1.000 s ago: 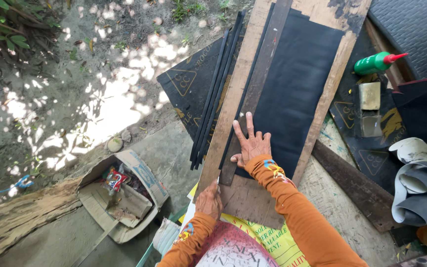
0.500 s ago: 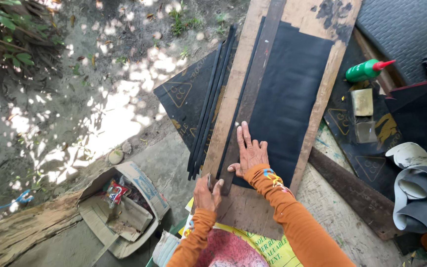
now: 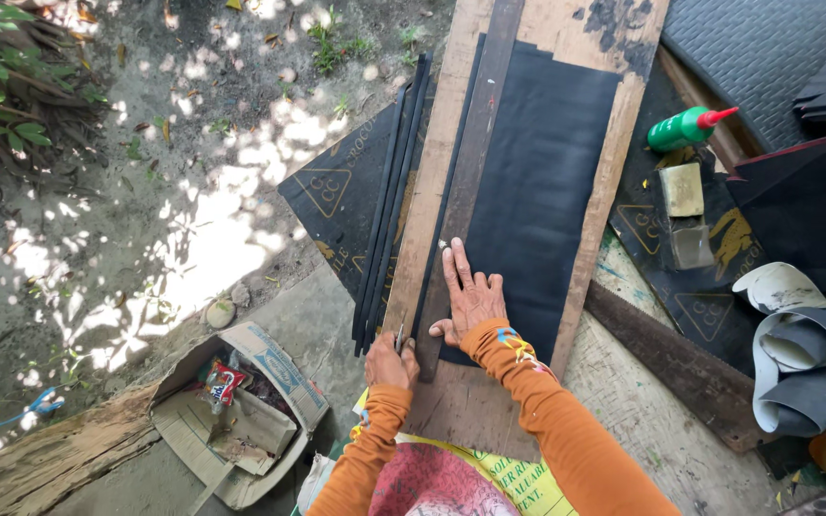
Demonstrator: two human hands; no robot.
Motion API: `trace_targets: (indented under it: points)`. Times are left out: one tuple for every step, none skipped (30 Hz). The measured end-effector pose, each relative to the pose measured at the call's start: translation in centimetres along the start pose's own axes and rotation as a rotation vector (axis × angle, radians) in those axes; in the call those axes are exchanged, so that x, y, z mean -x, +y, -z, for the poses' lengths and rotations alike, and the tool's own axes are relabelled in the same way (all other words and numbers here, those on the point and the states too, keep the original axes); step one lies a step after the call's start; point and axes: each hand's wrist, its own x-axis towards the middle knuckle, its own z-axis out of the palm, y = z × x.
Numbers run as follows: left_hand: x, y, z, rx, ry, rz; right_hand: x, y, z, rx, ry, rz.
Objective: The person uses a utility knife and a metal ruler to cut a black rubber sheet into long strips on a wooden workbench. The person repeatedly aligns the ruler, cuts along its edge, and stacks the cut strips. A sharpening stone is briefly handled before resuming cutting.
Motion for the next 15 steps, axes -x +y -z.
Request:
trace_targets:
  points:
    - [-0.2,-0.1,0.0,0.018,-0.014,0.016,-0.1,0.1,0.1,-0.004,-0.004,0.000]
    - [-0.5,-0.1,0.0,0.037,-0.028,0.032,-0.2,0.1,0.1,-0.009,-0.008,0.000]
    - [-0.7,-0.1,0.1,0.057,-0.042,0.046,-0.3,0.1,0.2,-0.002,-0.010,-0.001]
    - [-1.0,-0.1,0.3,0.103,-0.075,0.090,-0.4,0.2,0.3,0.005,-0.012,-0.002]
    - [-1.0,-0.3,0.5,0.146,-0.112,0.139,-0.3,0.1,0.2,0.009,-0.020,-0.002]
    - [-1.0,-0.4,0.8,0.189,-0.149,0.188,-0.4,0.1,0.1,0.010,-0.007,0.001]
    - [-0.9,-0.7,1.2,0.203,-0.107,0.119,-0.4,0.1,0.0,0.009,0.002,0.003]
    - [-1.0,-0.9,1.6,0.216,-0.065,0.049,-0.3,0.0,-0.1,0.007,0.011,0.005]
    - [-1.7,-0.7,1.5,0.237,-0.016,-0.034,-0.7,0.2,0.1,0.014,0.004,0.004]
    - [-2.1,-0.5,1.6,0.256,-0.047,0.036,-0.9,0.3,0.3,0.022,-0.003,0.003]
    - [-1.7,-0.8,1.7,0.270,-0.082,0.114,-0.6,0.1,0.1,0.025,-0.018,0.003]
    - [-1.3,-0.9,1.6,0.285,-0.116,0.193,-0.3,0.0,0.0,0.022,-0.030,-0.001]
    - [-1.5,-0.9,1.5,0.292,-0.074,0.188,-0.3,-0.1,0.1,0.021,-0.029,-0.006]
    - [-1.5,-0.9,1.4,0.298,-0.033,0.183,-0.3,-0.2,0.3,0.019,-0.029,-0.011]
    - [-1.5,-0.7,1.1,0.308,0.007,0.175,-0.2,-0.2,0.4,0.029,-0.030,-0.011]
